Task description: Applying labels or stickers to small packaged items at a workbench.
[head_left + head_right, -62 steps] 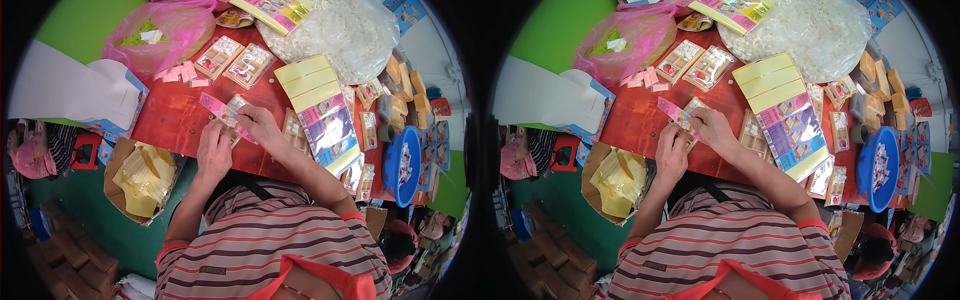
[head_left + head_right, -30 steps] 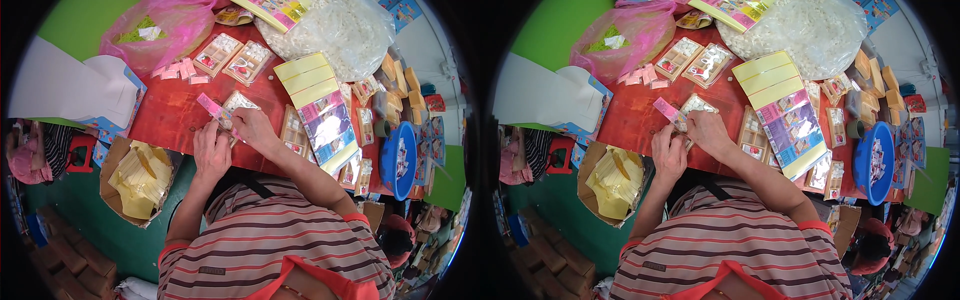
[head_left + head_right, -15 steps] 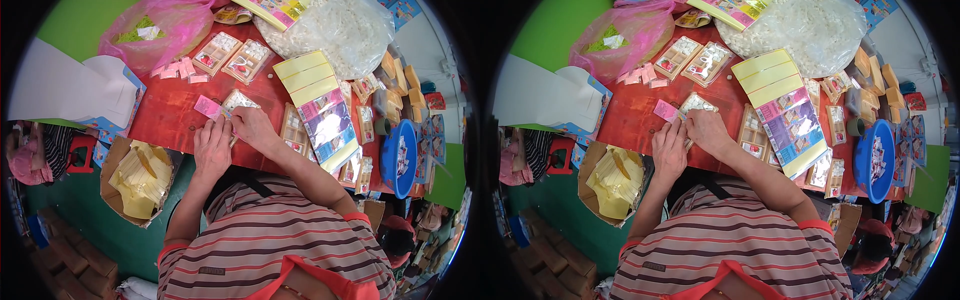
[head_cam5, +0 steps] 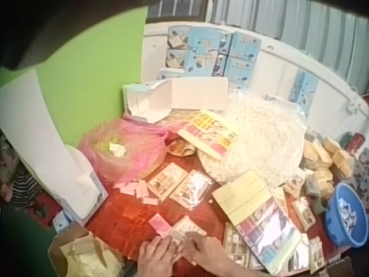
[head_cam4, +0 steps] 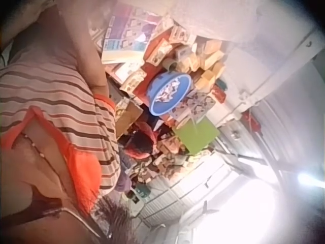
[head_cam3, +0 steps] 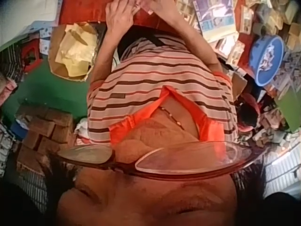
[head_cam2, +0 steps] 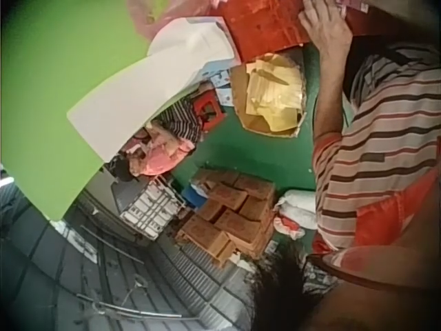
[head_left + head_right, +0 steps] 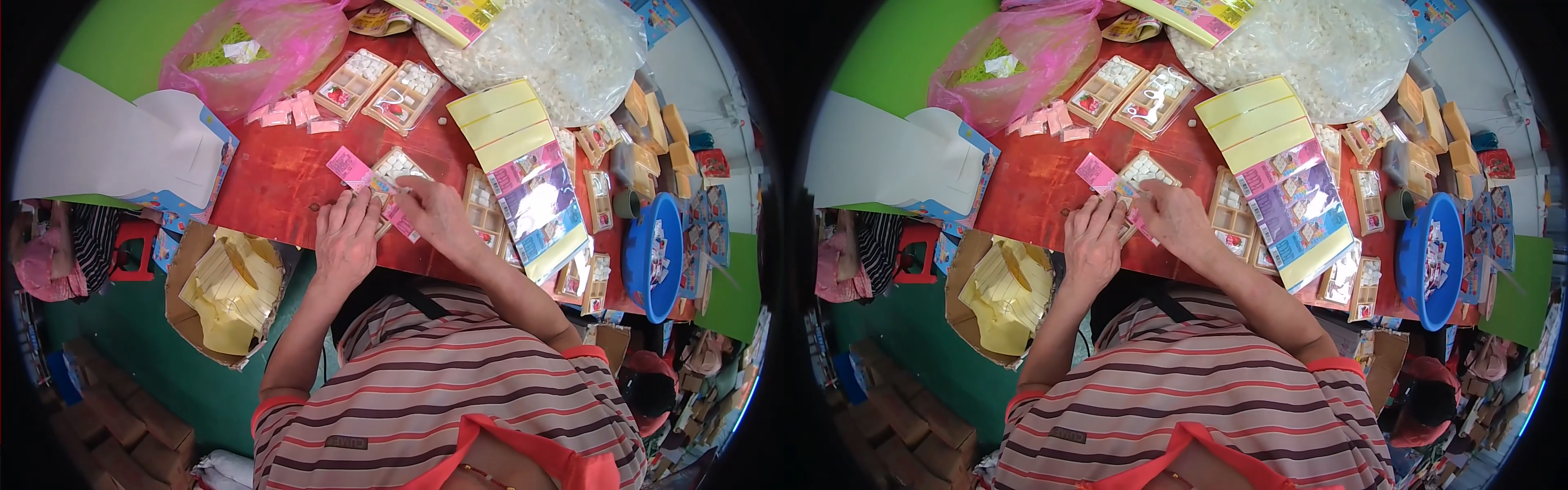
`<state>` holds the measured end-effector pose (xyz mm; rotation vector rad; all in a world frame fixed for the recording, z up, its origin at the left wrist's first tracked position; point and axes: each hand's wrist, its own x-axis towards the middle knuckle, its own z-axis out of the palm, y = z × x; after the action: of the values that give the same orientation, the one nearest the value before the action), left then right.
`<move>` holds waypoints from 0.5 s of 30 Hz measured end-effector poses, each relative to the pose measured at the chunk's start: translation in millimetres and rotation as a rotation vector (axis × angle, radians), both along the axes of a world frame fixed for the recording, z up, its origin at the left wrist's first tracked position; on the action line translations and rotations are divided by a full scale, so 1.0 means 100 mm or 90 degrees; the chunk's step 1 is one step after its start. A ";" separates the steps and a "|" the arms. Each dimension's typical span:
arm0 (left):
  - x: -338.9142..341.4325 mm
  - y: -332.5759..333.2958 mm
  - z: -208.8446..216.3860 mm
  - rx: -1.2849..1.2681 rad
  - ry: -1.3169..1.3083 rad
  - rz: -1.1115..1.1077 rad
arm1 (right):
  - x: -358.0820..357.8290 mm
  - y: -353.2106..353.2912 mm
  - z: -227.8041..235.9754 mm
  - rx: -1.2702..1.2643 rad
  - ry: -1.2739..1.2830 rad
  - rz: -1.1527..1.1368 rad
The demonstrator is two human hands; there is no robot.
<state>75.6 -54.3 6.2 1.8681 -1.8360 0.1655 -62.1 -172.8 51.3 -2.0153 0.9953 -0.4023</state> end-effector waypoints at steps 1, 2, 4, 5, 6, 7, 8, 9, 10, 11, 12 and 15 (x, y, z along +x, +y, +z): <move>0.00 0.00 0.00 0.000 0.001 0.002 | -0.05 -0.02 0.02 -0.001 0.022 -0.041; 0.01 0.01 -0.01 -0.002 0.000 0.001 | -0.10 -0.04 0.01 -0.001 0.023 -0.039; 0.01 0.01 0.00 -0.004 0.001 -0.003 | -0.19 -0.09 -0.03 0.010 -0.043 -0.041; 0.02 0.01 0.02 0.000 0.004 -0.007 | -0.20 -0.11 -0.04 0.010 -0.042 -0.044; 0.02 0.01 0.03 0.005 0.007 -0.009 | -0.20 -0.12 -0.05 -0.101 -0.047 0.024; 0.02 0.01 0.03 0.006 0.006 -0.012 | -0.19 -0.12 -0.07 -0.211 -0.053 0.092; 0.02 0.01 0.02 0.008 0.003 -0.015 | -0.18 -0.08 -0.10 -0.210 -0.054 0.089; 0.02 0.01 0.02 0.011 -0.001 -0.018 | -0.17 -0.02 -0.14 -0.285 -0.016 0.156; 0.02 0.00 0.01 0.012 -0.002 -0.017 | -0.15 0.03 -0.13 -0.360 0.023 0.226; 0.02 0.00 -0.01 0.006 -0.003 -0.015 | -0.14 0.07 -0.12 -0.358 0.022 0.226; 0.02 0.00 -0.02 0.000 -0.004 -0.012 | -0.12 0.10 -0.08 -0.346 0.037 0.222; 0.01 0.00 -0.01 0.003 -0.015 -0.014 | -0.17 0.02 -0.06 -0.256 0.040 0.228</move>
<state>76.5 -54.3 5.6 1.8560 -1.8735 0.1753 -79.4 -170.4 45.6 -2.5248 0.5989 -0.3642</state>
